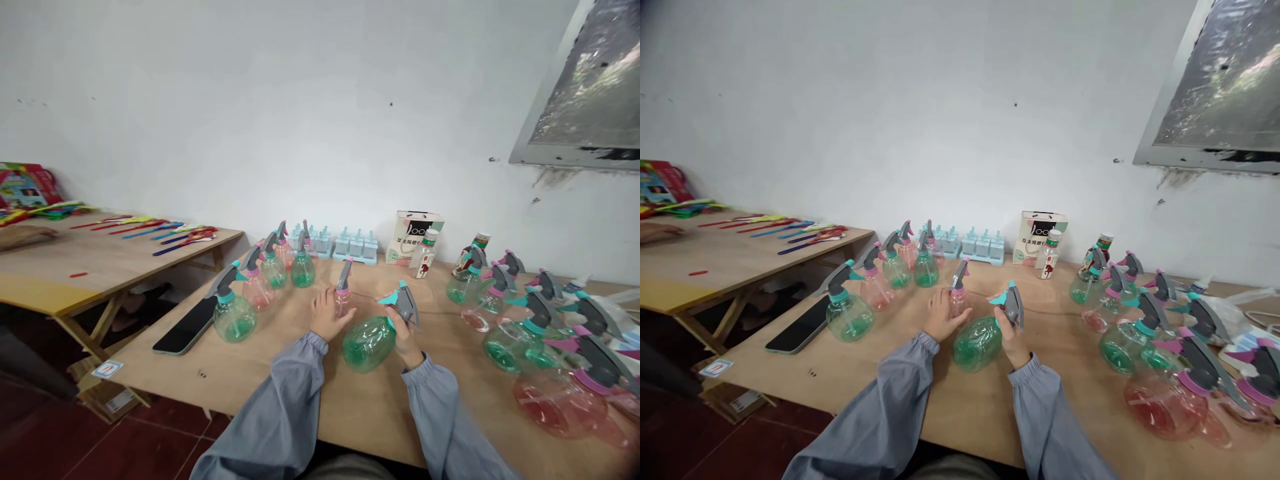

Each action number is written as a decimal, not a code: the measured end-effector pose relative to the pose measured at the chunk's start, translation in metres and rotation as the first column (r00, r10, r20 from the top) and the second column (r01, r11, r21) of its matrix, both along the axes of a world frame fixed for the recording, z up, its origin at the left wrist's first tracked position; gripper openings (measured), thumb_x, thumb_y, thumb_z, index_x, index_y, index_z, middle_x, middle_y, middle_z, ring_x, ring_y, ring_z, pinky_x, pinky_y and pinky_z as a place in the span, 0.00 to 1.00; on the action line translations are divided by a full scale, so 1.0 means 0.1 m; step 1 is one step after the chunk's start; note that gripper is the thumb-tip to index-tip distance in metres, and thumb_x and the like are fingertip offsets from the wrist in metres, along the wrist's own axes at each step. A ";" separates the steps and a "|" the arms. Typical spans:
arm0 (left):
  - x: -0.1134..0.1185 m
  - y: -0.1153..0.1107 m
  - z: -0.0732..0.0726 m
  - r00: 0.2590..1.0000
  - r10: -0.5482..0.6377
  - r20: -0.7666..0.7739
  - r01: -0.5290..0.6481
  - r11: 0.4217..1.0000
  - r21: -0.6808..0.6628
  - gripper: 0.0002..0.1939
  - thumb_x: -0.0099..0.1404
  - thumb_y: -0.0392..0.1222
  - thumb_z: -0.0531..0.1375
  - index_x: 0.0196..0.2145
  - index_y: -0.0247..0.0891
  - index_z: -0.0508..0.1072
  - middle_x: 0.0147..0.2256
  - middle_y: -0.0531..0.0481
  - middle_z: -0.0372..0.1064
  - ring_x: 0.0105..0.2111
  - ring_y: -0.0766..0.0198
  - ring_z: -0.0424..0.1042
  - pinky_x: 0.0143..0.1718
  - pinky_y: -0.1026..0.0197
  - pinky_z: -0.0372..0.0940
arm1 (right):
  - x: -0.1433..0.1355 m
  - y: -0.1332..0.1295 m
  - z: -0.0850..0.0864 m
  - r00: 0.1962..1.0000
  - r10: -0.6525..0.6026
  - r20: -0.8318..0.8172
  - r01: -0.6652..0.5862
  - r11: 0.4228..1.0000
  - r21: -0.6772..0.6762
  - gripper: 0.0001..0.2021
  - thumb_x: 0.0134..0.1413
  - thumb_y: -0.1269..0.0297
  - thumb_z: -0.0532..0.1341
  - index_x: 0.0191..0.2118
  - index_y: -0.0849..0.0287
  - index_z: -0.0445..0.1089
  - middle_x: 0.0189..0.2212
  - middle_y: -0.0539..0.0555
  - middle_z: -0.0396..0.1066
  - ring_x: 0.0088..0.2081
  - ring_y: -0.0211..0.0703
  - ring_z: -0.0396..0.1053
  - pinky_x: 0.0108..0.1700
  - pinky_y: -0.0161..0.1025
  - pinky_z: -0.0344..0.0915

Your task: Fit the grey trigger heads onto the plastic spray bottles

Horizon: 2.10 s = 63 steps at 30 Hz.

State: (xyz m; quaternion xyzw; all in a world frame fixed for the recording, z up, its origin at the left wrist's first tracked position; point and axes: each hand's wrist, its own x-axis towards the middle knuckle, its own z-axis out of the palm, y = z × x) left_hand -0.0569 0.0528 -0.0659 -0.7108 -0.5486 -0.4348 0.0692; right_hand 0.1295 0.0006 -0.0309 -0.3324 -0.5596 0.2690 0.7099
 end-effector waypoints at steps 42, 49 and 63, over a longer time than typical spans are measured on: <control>0.00 0.00 0.01 1.000 0.017 -0.010 -0.017 0.998 -0.059 0.35 0.60 0.59 0.64 0.58 0.37 0.63 0.48 0.38 0.69 0.51 0.46 0.69 0.52 0.47 0.62 | 0.50 0.03 0.23 0.912 -0.336 0.235 0.358 0.932 -0.060 0.24 0.52 0.39 0.63 0.43 0.56 0.74 0.35 0.55 0.77 0.40 0.50 0.75 0.48 0.48 0.69; 0.00 0.00 0.00 1.000 0.014 0.009 -0.014 0.998 -0.064 0.35 0.61 0.59 0.62 0.59 0.38 0.62 0.49 0.39 0.69 0.52 0.46 0.69 0.53 0.47 0.62 | 0.60 0.10 0.05 0.910 -0.339 0.240 0.369 0.925 -0.089 0.29 0.47 0.35 0.65 0.43 0.56 0.73 0.34 0.54 0.77 0.38 0.49 0.74 0.45 0.48 0.70; 0.01 -0.03 0.03 0.999 0.001 0.032 0.002 0.996 -0.089 0.33 0.61 0.59 0.63 0.57 0.39 0.65 0.47 0.40 0.70 0.51 0.47 0.69 0.52 0.47 0.62 | 0.60 -0.11 -0.65 0.704 -0.588 0.397 0.600 0.793 0.111 0.54 0.36 0.32 0.69 0.62 0.63 0.53 0.56 0.72 0.62 0.59 0.66 0.63 0.59 0.63 0.61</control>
